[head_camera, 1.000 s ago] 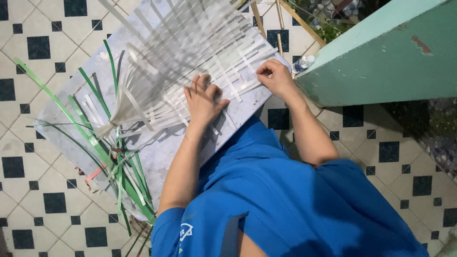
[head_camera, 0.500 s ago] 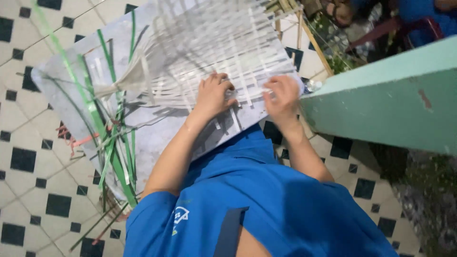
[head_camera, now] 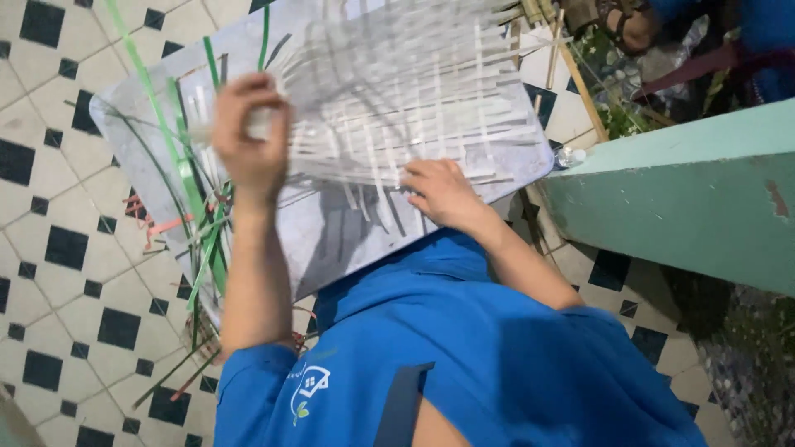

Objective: The person is weaving white and green plastic strips together on the floor to create a basket-like structure.

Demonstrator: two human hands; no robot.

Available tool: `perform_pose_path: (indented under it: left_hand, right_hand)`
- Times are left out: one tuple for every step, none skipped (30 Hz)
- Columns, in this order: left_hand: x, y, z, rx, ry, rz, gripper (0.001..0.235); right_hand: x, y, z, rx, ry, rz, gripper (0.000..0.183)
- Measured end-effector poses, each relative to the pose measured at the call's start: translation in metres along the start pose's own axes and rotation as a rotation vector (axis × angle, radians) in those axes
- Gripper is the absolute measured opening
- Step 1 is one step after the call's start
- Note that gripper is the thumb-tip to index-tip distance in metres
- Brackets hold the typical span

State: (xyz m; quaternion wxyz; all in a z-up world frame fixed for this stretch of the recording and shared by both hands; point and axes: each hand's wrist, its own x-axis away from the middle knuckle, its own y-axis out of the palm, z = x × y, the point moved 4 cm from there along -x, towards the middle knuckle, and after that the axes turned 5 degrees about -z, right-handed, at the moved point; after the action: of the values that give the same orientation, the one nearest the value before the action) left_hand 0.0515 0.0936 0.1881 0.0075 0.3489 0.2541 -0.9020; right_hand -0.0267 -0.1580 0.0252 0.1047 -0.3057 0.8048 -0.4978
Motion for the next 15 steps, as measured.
perform_pose_path:
  left_hand:
    - [-0.01, -0.001, 0.01, 0.007, 0.005, -0.007, 0.009]
    - [-0.02, -0.004, 0.022, 0.014, 0.041, 0.026, 0.01]
    - [-0.029, -0.007, 0.034, 0.021, 0.075, 0.054, 0.01]
    - [-0.024, 0.01, 0.029, 0.029, 0.079, 0.043, 0.01]
    - [-0.018, 0.032, 0.026, -0.014, 0.147, -0.104, 0.011]
    - [-0.011, 0.055, 0.024, -0.056, 0.215, -0.251, 0.014]
    - [0.001, 0.076, 0.026, -0.049, 0.221, -0.256, 0.014]
    - [0.016, 0.107, 0.022, -0.097, 0.101, -0.571, 0.02]
    - [0.034, 0.137, 0.018, -0.148, -0.015, -0.882, 0.038]
    - [0.033, 0.141, 0.021, -0.146, -0.008, -0.883, 0.038]
    - [0.039, 0.147, 0.021, -0.326, -0.046, -0.994, 0.057]
    - [0.045, 0.151, 0.02, -0.509, -0.082, -1.1, 0.079]
    - [0.048, 0.153, 0.016, -0.508, -0.082, -1.104, 0.079]
    - [0.052, 0.155, 0.01, -0.497, -0.156, -1.148, 0.086]
    - [0.054, 0.157, 0.004, -0.487, -0.227, -1.186, 0.093]
  right_hand:
    - [0.003, -0.003, 0.004, -0.002, 0.01, 0.005, 0.032]
    - [0.006, -0.005, 0.008, -0.078, 0.013, 0.004, 0.035]
    - [0.01, -0.006, 0.011, -0.158, 0.018, 0.005, 0.039]
    - [0.012, -0.004, 0.015, -0.163, 0.03, 0.011, 0.039]
    - [0.014, -0.004, 0.02, -0.19, 0.021, 0.076, 0.046]
    - [0.017, -0.005, 0.025, -0.216, 0.011, 0.142, 0.053]
    - [0.018, -0.006, 0.026, -0.217, 0.019, 0.147, 0.053]
    - [0.019, -0.007, 0.029, -0.174, 0.071, 0.169, 0.056]
    - [0.018, -0.01, 0.034, -0.128, 0.118, 0.19, 0.06]
    - [0.016, -0.017, 0.034, -0.125, 0.122, 0.195, 0.06]
    - [0.015, -0.019, 0.034, -0.031, 0.165, 0.104, 0.064]
    - [0.015, -0.02, 0.033, 0.063, 0.207, 0.013, 0.069]
    - [0.013, -0.03, 0.03, 0.06, 0.21, 0.012, 0.069]
    - [0.011, -0.038, 0.026, 0.087, 0.227, -0.04, 0.072]
    - [0.007, -0.049, 0.024, 0.117, 0.245, -0.088, 0.075]
